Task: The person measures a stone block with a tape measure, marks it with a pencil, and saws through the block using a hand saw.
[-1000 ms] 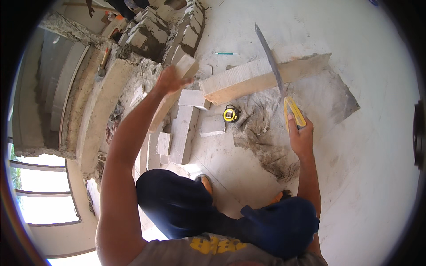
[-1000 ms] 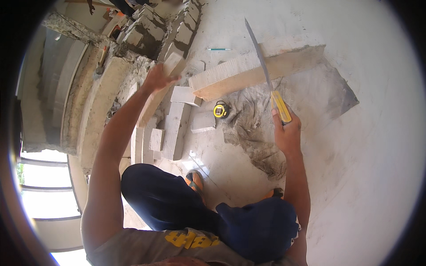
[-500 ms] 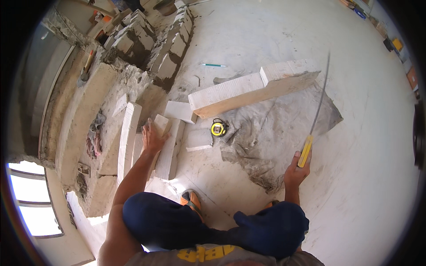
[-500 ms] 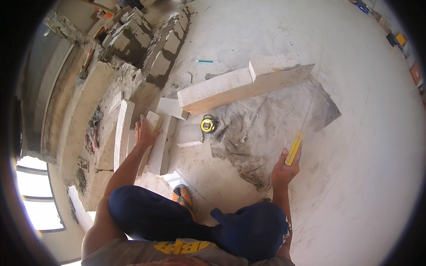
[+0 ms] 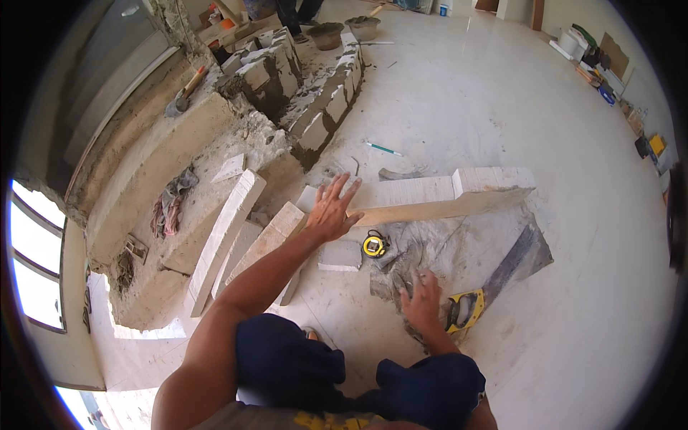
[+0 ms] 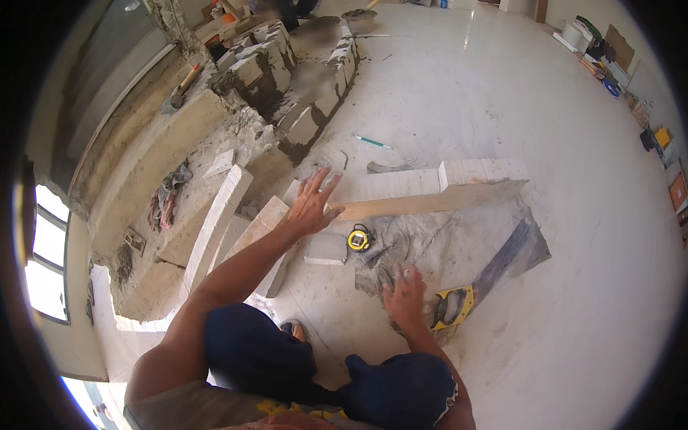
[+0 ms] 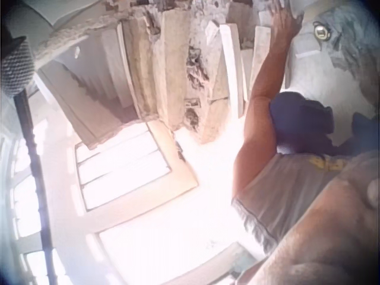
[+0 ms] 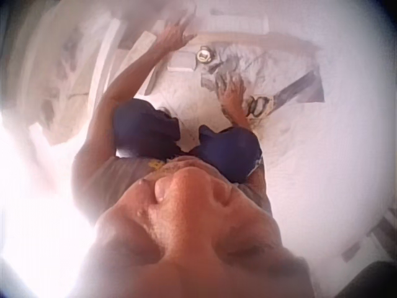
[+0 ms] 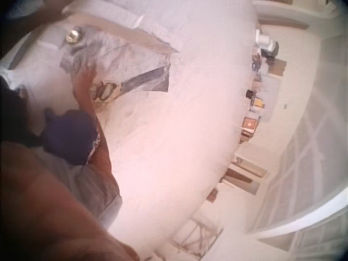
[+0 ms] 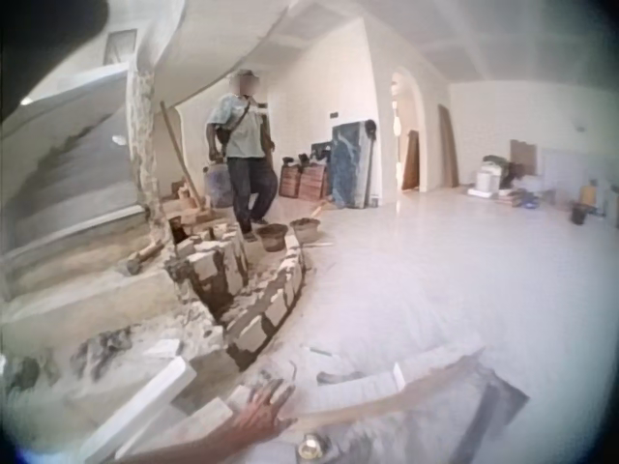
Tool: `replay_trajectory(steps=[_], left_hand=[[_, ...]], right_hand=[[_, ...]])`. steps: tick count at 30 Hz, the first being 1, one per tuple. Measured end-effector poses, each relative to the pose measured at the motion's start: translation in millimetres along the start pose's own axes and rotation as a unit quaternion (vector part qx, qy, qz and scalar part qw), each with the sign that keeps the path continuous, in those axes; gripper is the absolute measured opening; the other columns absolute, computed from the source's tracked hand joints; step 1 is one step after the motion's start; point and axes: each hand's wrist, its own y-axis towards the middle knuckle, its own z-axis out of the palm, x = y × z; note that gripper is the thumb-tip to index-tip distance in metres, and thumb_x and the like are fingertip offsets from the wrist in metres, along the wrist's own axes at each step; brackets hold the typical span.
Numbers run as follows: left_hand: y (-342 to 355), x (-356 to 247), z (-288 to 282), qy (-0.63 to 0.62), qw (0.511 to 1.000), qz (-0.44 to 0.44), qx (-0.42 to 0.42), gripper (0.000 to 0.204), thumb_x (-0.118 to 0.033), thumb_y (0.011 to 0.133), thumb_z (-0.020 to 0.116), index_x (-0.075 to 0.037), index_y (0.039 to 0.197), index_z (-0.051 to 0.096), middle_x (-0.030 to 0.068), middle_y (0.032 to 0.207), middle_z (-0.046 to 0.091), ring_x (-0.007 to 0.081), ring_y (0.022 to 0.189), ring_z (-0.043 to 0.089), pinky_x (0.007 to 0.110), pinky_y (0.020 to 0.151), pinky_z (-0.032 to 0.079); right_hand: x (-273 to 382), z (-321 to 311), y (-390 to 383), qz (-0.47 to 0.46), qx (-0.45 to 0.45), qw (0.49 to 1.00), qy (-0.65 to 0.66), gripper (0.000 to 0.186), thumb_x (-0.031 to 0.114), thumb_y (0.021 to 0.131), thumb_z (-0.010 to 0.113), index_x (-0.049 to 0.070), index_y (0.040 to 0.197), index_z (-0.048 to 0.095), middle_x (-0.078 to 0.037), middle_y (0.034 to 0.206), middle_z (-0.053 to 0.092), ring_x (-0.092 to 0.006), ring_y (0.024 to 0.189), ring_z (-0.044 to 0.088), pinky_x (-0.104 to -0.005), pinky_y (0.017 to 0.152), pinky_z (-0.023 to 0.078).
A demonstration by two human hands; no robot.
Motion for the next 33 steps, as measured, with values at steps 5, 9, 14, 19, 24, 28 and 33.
replay_trajectory(steps=[5, 9, 14, 19, 24, 28, 33], left_hand=[[28, 10, 31, -0.041, 0.995, -0.039, 0.079, 0.086, -0.048, 0.103, 0.064, -0.022, 0.172, 0.021, 0.0192, 0.171, 0.03, 0.0438, 0.16, 0.025, 0.059, 0.127, 0.031], [47, -7, 14, -0.058, 0.988, -0.019, 0.141, 0.083, -0.048, 0.103, 0.064, -0.02, 0.17, 0.026, 0.0196, 0.164, 0.039, 0.0435, 0.153, 0.037, 0.054, 0.123, 0.039], [72, -14, -12, 0.025, 0.973, 0.018, 0.23, 0.085, -0.044, 0.095, 0.077, -0.008, 0.162, 0.038, 0.0192, 0.153, 0.052, 0.041, 0.137, 0.058, 0.053, 0.111, 0.05], [88, -18, -2, 0.087, 0.962, -0.022, 0.256, 0.089, -0.04, 0.089, 0.085, -0.001, 0.156, 0.042, 0.0165, 0.146, 0.06, 0.0381, 0.124, 0.068, 0.052, 0.098, 0.058], [71, -28, -1, 0.0, 0.976, -0.05, 0.212, 0.091, -0.044, 0.092, 0.081, -0.005, 0.161, 0.037, 0.017, 0.154, 0.05, 0.0374, 0.144, 0.051, 0.064, 0.114, 0.045], [53, -12, 8, -0.019, 0.987, -0.007, 0.157, 0.091, -0.053, 0.097, 0.07, -0.006, 0.164, 0.03, 0.0146, 0.156, 0.047, 0.0372, 0.148, 0.045, 0.07, 0.119, 0.035], [54, -5, 27, 0.061, 0.994, 0.021, 0.088, 0.094, -0.063, 0.098, 0.063, 0.0, 0.162, 0.033, 0.0167, 0.151, 0.052, 0.0371, 0.144, 0.049, 0.07, 0.12, 0.031]], right_hand=[[57, 27, 94, -0.158, 0.147, 0.976, -0.017, 0.079, 0.035, 0.092, 0.079, 0.02, 0.161, 0.043, -0.025, 0.155, 0.043, -0.0446, 0.138, 0.048, -0.0628, 0.113, 0.04], [34, 60, 114, -0.153, 0.128, 0.975, -0.099, 0.072, 0.035, 0.093, 0.079, 0.026, 0.157, 0.046, -0.023, 0.153, 0.045, -0.0416, 0.138, 0.049, -0.0621, 0.109, 0.043], [31, 61, 130, -0.146, 0.141, 0.976, -0.081, 0.067, 0.033, 0.09, 0.082, 0.022, 0.148, 0.051, -0.021, 0.137, 0.053, -0.0423, 0.125, 0.055, -0.0608, 0.099, 0.046], [49, 29, 117, -0.133, 0.109, 0.983, 0.061, 0.061, 0.029, 0.093, 0.078, 0.017, 0.146, 0.05, -0.022, 0.13, 0.057, -0.0388, 0.113, 0.06, -0.053, 0.095, 0.05], [40, -34, 85, 0.15, 0.123, 0.884, 0.425, 0.055, 0.034, 0.103, 0.067, 0.013, 0.151, 0.047, -0.016, 0.136, 0.062, -0.0204, 0.113, 0.059, -0.0411, 0.089, 0.05], [33, -85, 99, 0.259, 0.029, 0.668, 0.697, 0.048, 0.046, 0.107, 0.049, 0.021, 0.147, 0.055, -0.002, 0.131, 0.067, -0.0219, 0.113, 0.062, -0.0439, 0.091, 0.05], [70, -167, 188, 0.167, 0.039, 0.652, 0.738, 0.048, 0.052, 0.105, 0.048, 0.018, 0.136, 0.062, -0.006, 0.121, 0.07, -0.0269, 0.101, 0.066, -0.0481, 0.086, 0.053]])
